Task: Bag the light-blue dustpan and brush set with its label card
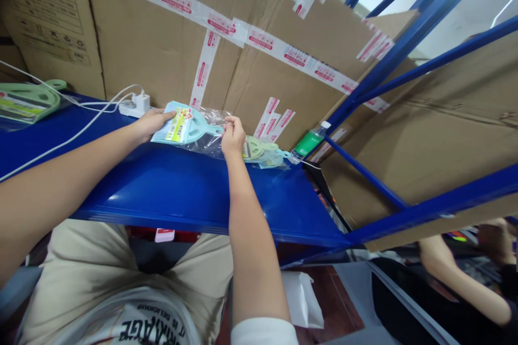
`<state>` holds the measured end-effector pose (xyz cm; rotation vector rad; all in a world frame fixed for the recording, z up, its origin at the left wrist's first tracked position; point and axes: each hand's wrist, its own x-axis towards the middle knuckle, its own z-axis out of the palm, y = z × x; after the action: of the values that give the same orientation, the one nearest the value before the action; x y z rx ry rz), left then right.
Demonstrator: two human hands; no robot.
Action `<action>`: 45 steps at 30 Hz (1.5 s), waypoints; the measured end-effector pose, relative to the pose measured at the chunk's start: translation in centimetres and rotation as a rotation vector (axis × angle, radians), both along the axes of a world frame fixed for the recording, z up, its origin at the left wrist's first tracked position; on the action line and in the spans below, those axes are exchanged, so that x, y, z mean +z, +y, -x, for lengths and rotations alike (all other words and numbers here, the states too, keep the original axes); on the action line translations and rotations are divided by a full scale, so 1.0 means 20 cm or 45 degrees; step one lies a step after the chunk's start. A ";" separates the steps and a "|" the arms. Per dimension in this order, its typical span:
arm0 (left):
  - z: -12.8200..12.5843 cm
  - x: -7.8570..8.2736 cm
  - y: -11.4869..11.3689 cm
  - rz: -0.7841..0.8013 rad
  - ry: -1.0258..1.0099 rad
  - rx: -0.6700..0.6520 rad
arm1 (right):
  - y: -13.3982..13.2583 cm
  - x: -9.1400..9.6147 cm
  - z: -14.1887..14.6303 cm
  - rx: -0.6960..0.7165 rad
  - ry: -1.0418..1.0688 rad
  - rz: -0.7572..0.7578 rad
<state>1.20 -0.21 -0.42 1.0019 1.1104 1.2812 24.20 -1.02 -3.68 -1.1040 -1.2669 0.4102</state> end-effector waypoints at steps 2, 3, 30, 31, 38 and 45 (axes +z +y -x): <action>0.00 0.00 0.00 -0.006 0.001 0.019 | -0.02 0.03 0.01 -0.084 0.140 -0.024; 0.00 0.00 0.01 -0.008 0.005 0.023 | -0.03 0.05 0.01 -0.135 0.225 -0.013; 0.02 -0.02 0.03 -0.030 0.105 0.026 | -0.14 0.10 0.07 0.133 0.370 0.590; 0.01 -0.03 0.02 -0.026 0.121 0.022 | -0.13 0.09 0.06 0.126 0.359 0.580; 0.02 -0.07 0.07 0.000 0.148 -0.008 | -0.09 0.07 0.06 0.098 0.362 0.567; 0.02 -0.06 0.06 -0.026 0.159 -0.013 | -0.08 0.06 0.07 -0.060 0.372 0.470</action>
<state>0.82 1.03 -1.66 1.1138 1.1874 1.2378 22.81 -2.63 -2.40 -1.3249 -0.9258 0.7626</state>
